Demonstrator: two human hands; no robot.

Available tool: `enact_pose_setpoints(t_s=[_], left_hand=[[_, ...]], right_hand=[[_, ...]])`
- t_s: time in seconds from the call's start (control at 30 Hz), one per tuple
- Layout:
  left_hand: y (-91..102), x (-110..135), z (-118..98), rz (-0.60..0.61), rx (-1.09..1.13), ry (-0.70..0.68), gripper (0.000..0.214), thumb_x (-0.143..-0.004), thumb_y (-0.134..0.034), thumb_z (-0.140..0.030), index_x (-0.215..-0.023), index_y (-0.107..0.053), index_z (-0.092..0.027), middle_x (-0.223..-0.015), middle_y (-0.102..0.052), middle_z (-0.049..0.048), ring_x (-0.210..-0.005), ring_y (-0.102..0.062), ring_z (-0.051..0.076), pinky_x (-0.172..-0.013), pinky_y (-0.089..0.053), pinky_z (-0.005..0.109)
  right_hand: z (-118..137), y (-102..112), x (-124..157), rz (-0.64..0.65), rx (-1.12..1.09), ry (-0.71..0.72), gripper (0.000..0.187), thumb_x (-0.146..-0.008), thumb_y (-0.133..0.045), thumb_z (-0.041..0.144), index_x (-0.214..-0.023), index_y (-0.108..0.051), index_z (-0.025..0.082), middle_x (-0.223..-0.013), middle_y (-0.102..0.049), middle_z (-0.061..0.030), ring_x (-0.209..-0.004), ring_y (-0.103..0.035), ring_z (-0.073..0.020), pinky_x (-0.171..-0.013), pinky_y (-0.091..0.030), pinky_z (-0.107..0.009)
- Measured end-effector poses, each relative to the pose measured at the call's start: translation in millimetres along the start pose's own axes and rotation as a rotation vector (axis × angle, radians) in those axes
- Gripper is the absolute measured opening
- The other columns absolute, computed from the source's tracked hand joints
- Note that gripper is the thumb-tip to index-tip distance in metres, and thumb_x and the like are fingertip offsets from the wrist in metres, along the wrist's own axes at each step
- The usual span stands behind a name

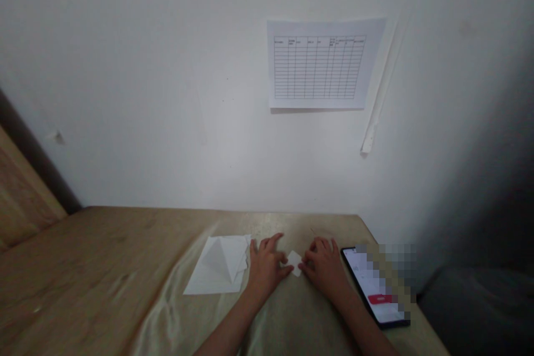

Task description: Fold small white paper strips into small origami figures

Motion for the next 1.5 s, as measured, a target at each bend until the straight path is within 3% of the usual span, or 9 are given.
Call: enact_pose_setpoints(t_s=[0.37,0.53,0.73,0.87,1.13,1.37,1.5], left_hand=[[-0.2,-0.8,3.7,0.043,0.029,0.025,0.018,-0.077,-0.081,-0.041,-0.076,-0.072,-0.026,-0.149,-0.054,-0.0006,-0.133,-0.049,0.031,-0.118,-0.013,0.068],[-6.6,-3.6,9.7,0.058,0.045,0.058,0.035,-0.078,-0.078,-0.042,-0.110,-0.068,-0.031,-0.150,-0.051,0.0038,-0.134,-0.048,0.031,-0.117,-0.018,0.067],[-9.9,-5.3,11.6,0.174,-0.020,-0.025,0.053,-0.086,-0.069,-0.044,-0.137,-0.056,-0.046,-0.164,-0.033,0.0003,-0.146,-0.032,0.037,-0.113,-0.010,0.079],[-11.0,-5.8,13.3,0.211,-0.042,-0.061,0.050,-0.089,-0.066,-0.045,-0.137,-0.056,-0.049,-0.166,-0.029,-0.0012,-0.147,-0.029,0.039,-0.112,-0.006,0.082],[-6.0,-6.3,9.3,0.186,0.000,-0.038,0.051,-0.083,-0.072,-0.041,-0.132,-0.059,-0.045,-0.164,-0.032,0.0002,-0.147,-0.029,0.037,-0.113,-0.009,0.079],[0.2,-4.7,2.1,0.164,0.024,-0.020,0.054,-0.081,-0.072,-0.036,-0.132,-0.058,-0.044,-0.163,-0.033,0.0007,-0.147,-0.031,0.036,-0.116,-0.009,0.075],[-1.1,-4.1,1.4,0.154,0.037,-0.002,0.064,-0.082,-0.072,-0.038,-0.142,-0.050,-0.043,-0.163,-0.034,0.0044,-0.147,-0.032,0.034,-0.118,-0.009,0.072]], right_hand=[[-9.4,-16.7,-0.4,-0.082,-0.045,-0.045,0.014,-0.082,-0.074,0.038,-0.082,-0.071,0.024,-0.106,-0.065,-0.0072,-0.113,-0.056,-0.0283,-0.114,-0.026,-0.052],[-14.6,-25.6,-1.1,-0.111,-0.123,-0.055,0.021,-0.082,-0.074,0.035,-0.101,-0.073,0.027,-0.115,-0.065,-0.0086,-0.115,-0.055,-0.0289,-0.107,-0.035,-0.045],[-15.2,-34.9,-6.2,-0.072,-0.235,-0.016,0.019,-0.081,-0.073,0.025,-0.100,-0.077,0.030,-0.116,-0.068,-0.0054,-0.117,-0.057,-0.0268,-0.110,-0.034,-0.044],[-15.5,-36.2,-7.2,-0.076,-0.264,-0.027,0.021,-0.081,-0.073,0.024,-0.100,-0.078,0.029,-0.115,-0.069,-0.0056,-0.116,-0.058,-0.0261,-0.109,-0.036,-0.042],[-16.9,-37.2,-6.6,-0.091,-0.290,-0.047,0.024,-0.078,-0.074,0.021,-0.101,-0.077,0.028,-0.114,-0.069,-0.0051,-0.116,-0.056,-0.0254,-0.106,-0.039,-0.038],[-16.0,-32.3,-7.0,-0.117,-0.319,-0.056,0.008,-0.080,-0.068,0.023,-0.086,-0.073,0.025,-0.109,-0.070,-0.0065,-0.113,-0.058,-0.0269,-0.103,-0.042,-0.039],[-21.0,-30.8,-8.3,-0.183,-0.394,-0.073,0.009,-0.085,-0.061,0.025,-0.089,-0.069,0.023,-0.103,-0.070,-0.0077,-0.106,-0.061,-0.0259,-0.096,-0.047,-0.036]])
Point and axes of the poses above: each hand's wrist, its own x-axis away from the middle knuckle, its own y-axis out of the back of the hand, z = x × y, the point moved 2 cm from there along -x, towards the middle knuckle
